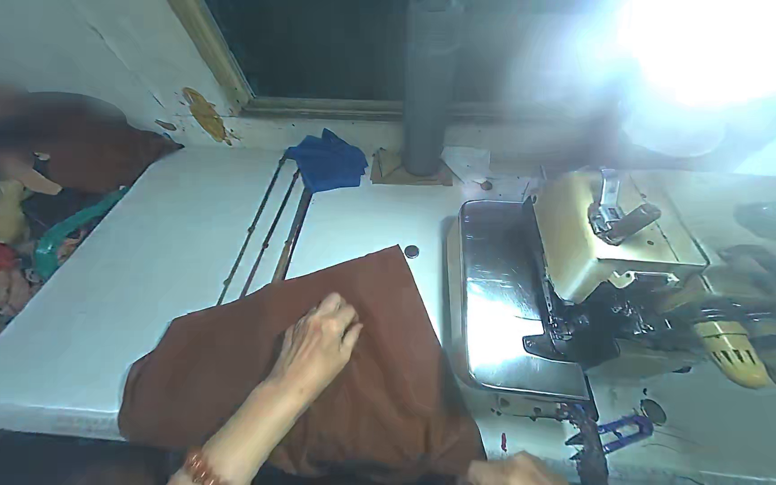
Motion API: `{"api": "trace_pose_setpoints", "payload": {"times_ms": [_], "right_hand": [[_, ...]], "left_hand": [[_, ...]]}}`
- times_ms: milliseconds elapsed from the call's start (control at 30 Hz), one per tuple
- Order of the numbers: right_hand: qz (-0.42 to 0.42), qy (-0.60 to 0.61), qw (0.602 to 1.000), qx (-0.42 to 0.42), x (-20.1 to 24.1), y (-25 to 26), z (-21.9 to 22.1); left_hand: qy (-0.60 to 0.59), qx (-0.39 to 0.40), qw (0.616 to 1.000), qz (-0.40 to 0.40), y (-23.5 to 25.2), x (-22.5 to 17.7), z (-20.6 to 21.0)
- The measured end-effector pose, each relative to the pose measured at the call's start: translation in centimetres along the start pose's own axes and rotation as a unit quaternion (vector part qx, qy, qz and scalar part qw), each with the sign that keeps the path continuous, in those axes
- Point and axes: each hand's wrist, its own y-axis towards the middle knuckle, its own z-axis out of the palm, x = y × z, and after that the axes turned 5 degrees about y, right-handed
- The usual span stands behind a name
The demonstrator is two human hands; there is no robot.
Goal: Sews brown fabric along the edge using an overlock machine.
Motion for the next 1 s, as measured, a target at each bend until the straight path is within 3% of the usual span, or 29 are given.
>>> {"api": "trace_pose_setpoints", "payload": {"times_ms": [67,167,367,500,667,800,900,1000], "right_hand": [[-0.041,-0.009,0.994,-0.101,1.4,1.9,-0.5],[-0.089,-0.026,0.978,-0.187,1.4,4.7,0.0],[-0.109,-0.012,0.972,-0.207,1.3,7.7,1.0],[-0.115,-0.042,0.965,-0.231,0.7,8.9,1.5],[-0.105,-0.088,0.948,-0.289,-1.0,10.7,2.8],[-0.103,-0.085,0.937,-0.323,-1.1,11.2,3.4],[-0.104,-0.08,0.931,-0.341,-1.2,11.4,3.6],[-0.115,-0.06,0.931,-0.342,-1.2,11.3,3.6]], "left_hand": [[-0.021,0.005,0.999,-0.032,3.0,-0.8,0.3],[-0.061,0.049,0.994,-0.072,7.4,-2.0,-0.2],[-0.102,0.115,0.979,-0.135,12.1,-3.7,-0.7],[-0.141,0.066,0.984,-0.091,10.9,-2.6,-0.8],[-0.288,0.064,0.946,-0.132,10.7,-0.9,-1.2],[-0.325,0.03,0.942,-0.082,9.9,0.8,-2.3],[-0.381,-0.021,0.924,0.001,9.1,2.6,-3.8],[-0.492,-0.025,0.865,0.091,8.2,3.9,-6.0]]}}
